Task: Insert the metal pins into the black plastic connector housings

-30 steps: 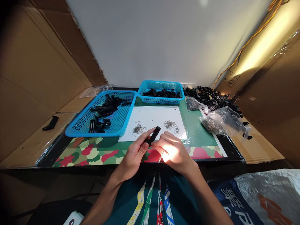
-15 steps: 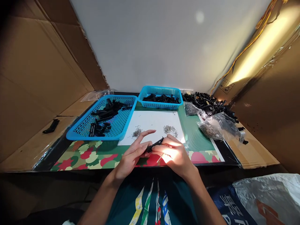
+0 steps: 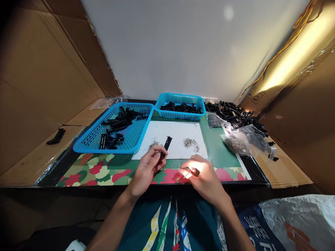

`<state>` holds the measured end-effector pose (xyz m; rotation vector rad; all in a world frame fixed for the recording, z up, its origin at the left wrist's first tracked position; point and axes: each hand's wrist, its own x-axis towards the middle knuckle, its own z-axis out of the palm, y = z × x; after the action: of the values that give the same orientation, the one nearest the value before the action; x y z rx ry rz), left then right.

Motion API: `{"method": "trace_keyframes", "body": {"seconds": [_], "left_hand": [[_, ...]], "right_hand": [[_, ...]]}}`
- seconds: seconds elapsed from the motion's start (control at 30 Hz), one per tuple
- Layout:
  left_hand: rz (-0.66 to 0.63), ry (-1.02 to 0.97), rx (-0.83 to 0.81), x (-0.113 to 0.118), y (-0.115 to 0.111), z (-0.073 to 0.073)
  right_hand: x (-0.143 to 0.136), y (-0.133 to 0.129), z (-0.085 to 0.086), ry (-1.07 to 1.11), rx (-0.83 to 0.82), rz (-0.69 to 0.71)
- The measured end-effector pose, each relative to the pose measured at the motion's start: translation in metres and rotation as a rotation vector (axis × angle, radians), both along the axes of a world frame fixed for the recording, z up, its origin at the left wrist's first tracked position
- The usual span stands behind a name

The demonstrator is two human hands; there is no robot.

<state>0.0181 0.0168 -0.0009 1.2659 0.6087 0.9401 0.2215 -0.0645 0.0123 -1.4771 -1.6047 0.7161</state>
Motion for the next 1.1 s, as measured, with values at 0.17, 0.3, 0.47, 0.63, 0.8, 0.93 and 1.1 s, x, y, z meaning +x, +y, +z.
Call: {"method": "trace_keyframes", "body": {"seconds": [0.17, 0.3, 0.47, 0.63, 0.8, 0.93, 1.1], "left_hand": [[-0.014, 0.096, 0.039, -0.001, -0.001, 0.003], [0.003, 0.164, 0.088, -0.001, -0.004, 0.008], [0.014, 0.266, 0.191, -0.002, -0.007, 0.012], [-0.011, 0.299, 0.234, 0.0, -0.009, 0.016], [0.02, 0.25, 0.235, 0.003, -0.009, 0.013], [0.062, 0.181, 0.242, 0.004, -0.009, 0.011], [0.123, 0.126, 0.222, 0.002, -0.008, 0.009]], "right_hand": [[-0.002, -0.001, -0.007, -0.004, -0.082, 0.092], [-0.009, 0.006, -0.005, -0.084, -0.092, 0.125], [-0.012, 0.004, -0.002, -0.158, -0.085, 0.158], [-0.016, 0.005, 0.005, 0.107, -0.096, 0.023], [-0.025, 0.011, 0.016, 0.385, 0.101, -0.219], [-0.036, 0.012, 0.015, 0.506, 0.066, -0.169], [-0.049, 0.013, 0.01, 0.611, -0.019, -0.108]]}}
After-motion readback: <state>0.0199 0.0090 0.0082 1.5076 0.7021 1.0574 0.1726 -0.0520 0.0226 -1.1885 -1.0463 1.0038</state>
